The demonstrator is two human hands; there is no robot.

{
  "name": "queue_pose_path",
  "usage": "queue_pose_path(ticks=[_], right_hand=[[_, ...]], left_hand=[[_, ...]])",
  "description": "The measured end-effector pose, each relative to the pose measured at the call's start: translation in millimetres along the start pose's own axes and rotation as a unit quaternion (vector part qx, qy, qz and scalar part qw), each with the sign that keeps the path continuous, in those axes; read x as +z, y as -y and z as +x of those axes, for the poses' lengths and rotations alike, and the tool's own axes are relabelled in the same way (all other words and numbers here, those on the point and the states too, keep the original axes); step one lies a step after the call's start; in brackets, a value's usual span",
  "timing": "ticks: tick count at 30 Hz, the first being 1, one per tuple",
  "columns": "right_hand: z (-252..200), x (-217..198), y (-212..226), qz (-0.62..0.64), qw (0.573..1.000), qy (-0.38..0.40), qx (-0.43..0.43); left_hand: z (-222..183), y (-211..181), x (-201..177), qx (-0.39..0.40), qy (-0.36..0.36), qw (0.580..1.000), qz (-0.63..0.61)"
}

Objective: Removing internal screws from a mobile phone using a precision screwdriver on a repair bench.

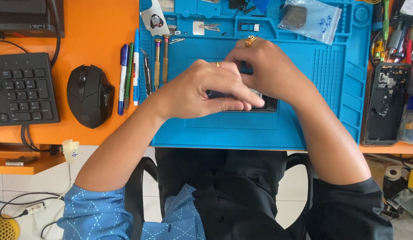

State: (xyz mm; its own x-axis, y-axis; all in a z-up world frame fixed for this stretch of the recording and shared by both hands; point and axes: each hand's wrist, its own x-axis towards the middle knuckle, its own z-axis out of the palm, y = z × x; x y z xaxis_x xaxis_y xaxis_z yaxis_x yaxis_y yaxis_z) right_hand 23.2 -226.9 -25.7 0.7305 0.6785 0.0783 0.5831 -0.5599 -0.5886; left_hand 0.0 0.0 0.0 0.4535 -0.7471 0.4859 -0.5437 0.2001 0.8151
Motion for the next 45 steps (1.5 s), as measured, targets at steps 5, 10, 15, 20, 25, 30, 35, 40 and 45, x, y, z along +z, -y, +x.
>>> queue_pose_path(ticks=[5,10,15,20,25,30,35,40,45], right_hand=[[-2,2,-6,-0.025,0.999,-0.007,-0.026],[-3,-3,0,0.016,0.999,-0.033,-0.012],[-3,1,-3,-0.02,0.997,-0.072,0.012],[-3,1,-1,-0.03,0.996,-0.077,0.028],[-2,6,-7,-0.026,0.995,-0.098,0.009],[0,7,-5,-0.005,0.992,-0.123,-0.002],[0,9,-7,0.006,0.99,-0.137,-0.029],[1,10,-8,0.012,0.989,-0.145,-0.026],[1,9,-7,0.011,0.99,-0.139,-0.032]], left_hand=[[-8,3,-9,-0.028,-0.148,0.988,0.032],[-16,17,-23,0.019,-0.259,0.927,0.271],[-18,32,-23,-0.001,-0.245,0.921,0.302],[-15,31,-19,-0.018,-0.259,0.919,0.296],[-16,30,-20,-0.029,-0.264,0.918,0.296],[-11,19,-16,-0.028,-0.321,0.924,0.206],[-11,22,-16,-0.017,-0.334,0.931,0.149],[-11,22,-17,-0.017,-0.333,0.932,0.144],[-11,22,-17,-0.017,-0.335,0.929,0.156]])
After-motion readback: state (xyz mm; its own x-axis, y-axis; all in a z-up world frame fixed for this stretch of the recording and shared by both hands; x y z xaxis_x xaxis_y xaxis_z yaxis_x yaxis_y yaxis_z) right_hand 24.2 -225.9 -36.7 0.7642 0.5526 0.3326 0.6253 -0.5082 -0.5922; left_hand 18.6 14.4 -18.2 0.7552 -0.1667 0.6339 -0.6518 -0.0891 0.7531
